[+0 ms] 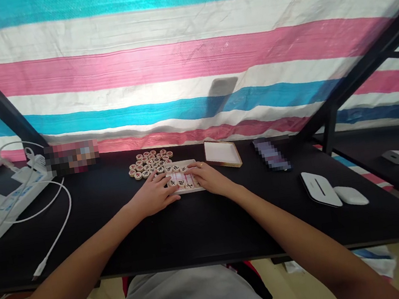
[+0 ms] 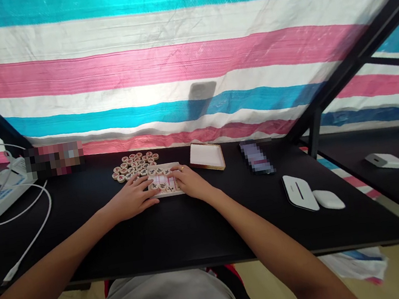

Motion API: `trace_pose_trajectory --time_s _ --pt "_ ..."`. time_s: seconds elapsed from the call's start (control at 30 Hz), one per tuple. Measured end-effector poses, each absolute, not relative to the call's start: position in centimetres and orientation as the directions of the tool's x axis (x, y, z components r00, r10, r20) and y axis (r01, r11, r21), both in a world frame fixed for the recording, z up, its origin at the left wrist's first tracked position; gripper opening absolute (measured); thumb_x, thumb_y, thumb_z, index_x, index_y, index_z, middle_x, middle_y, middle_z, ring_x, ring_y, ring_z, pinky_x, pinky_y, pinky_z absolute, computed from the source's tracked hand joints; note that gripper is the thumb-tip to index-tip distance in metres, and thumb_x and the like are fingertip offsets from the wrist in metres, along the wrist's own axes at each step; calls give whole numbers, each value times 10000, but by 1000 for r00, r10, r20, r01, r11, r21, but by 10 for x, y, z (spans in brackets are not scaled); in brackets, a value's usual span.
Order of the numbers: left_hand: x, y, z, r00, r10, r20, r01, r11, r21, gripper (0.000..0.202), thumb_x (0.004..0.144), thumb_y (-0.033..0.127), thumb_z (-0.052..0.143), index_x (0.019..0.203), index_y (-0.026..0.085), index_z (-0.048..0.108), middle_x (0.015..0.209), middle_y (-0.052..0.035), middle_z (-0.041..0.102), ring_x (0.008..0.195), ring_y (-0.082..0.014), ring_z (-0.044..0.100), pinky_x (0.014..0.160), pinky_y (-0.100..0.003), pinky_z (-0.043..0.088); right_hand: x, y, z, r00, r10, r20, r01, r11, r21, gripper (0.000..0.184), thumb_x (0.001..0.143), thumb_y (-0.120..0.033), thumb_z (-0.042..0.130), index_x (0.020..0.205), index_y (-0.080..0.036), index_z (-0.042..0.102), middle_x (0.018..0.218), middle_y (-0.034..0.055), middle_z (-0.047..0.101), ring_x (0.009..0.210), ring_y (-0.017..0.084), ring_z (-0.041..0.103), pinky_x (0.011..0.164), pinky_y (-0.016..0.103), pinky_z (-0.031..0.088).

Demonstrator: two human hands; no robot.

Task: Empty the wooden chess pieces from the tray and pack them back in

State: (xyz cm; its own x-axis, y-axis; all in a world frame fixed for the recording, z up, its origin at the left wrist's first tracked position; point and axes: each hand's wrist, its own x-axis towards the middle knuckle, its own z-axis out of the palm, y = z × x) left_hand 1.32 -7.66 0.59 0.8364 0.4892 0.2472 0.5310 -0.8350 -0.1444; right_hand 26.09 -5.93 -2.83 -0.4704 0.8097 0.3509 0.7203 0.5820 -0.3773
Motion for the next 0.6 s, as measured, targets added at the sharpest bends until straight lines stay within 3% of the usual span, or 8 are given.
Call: trace_pose_trajectory --time_s 0.23,0.33,0.6 --pt "15 -79 9 827 519 215 552 -823 -135 393 962 464 373 1150 244 639 1040 -95 594 994 -236 513 907 -381 373 261 -59 -27 -477 806 349 721 586 -369 370 899 -117 379 1140 -169 654 1221 138 558 1141 244 525 1015 448 430" --pt "18 -81 8 815 542 205 573 -808 -138 397 964 458 365 1156 236 632 1043 -108 578 916 -229 535 822 -359 404 261 -59 -28 -477 807 349 723 586 -367 365 909 -130 377 1141 -187 652 1216 125 560 1134 237 530 1013 446 432" --pt "18 -83 11 814 514 270 557 -823 -110 364 971 423 368 1113 238 648 1114 -101 546 884 -194 584 779 -315 453 261 -59 -29 -477 813 334 726 579 -371 360 903 -122 391 1156 -163 645 1229 137 556 1154 246 517 1027 449 419"
